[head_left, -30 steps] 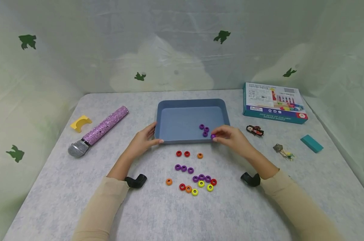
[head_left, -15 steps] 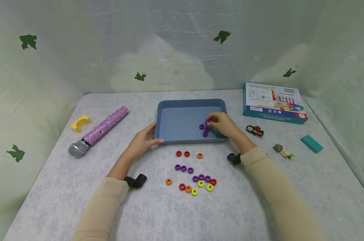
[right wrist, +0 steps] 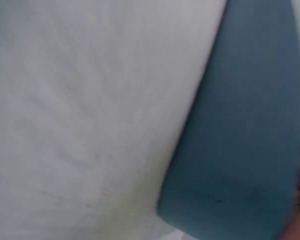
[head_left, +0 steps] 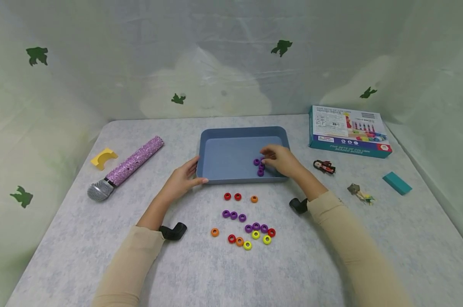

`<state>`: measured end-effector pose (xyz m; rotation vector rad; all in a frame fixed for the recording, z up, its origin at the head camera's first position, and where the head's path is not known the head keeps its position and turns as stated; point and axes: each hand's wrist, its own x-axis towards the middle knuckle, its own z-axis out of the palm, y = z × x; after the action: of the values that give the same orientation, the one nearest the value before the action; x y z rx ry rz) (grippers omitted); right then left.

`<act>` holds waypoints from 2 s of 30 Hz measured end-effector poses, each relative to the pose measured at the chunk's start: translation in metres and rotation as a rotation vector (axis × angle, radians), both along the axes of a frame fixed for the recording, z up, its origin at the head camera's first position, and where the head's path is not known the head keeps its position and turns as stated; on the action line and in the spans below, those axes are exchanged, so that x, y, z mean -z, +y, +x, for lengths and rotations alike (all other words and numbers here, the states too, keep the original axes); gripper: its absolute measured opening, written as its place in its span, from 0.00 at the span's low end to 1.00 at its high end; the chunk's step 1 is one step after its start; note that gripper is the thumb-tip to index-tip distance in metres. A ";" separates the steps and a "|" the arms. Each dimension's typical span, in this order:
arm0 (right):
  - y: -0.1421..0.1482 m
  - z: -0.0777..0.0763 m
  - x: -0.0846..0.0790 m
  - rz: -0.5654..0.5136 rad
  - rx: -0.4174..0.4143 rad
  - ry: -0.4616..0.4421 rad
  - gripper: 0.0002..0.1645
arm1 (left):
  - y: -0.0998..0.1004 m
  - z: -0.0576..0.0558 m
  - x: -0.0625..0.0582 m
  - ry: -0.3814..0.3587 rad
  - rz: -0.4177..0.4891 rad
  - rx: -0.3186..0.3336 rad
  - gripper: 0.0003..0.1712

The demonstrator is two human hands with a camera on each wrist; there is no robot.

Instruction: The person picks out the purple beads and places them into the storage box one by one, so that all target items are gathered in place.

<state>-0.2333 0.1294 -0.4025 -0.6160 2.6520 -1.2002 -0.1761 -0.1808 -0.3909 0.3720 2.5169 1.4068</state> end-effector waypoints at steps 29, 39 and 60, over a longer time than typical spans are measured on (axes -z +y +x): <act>0.002 0.148 0.000 -0.103 -0.243 -0.127 0.15 | -0.002 -0.003 0.006 0.010 0.012 -0.001 0.47; 0.000 0.142 0.017 -0.031 -0.234 -0.060 0.08 | -0.001 -0.001 0.003 -0.006 0.026 -0.005 0.46; 0.004 0.015 -0.004 -0.093 0.054 -0.011 0.15 | -0.009 -0.011 0.024 0.006 0.002 -0.002 0.50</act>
<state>-0.2188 0.1334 -0.3982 -0.5535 2.6324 -1.3449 -0.1875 -0.1900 -0.4146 0.3749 2.5208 1.4112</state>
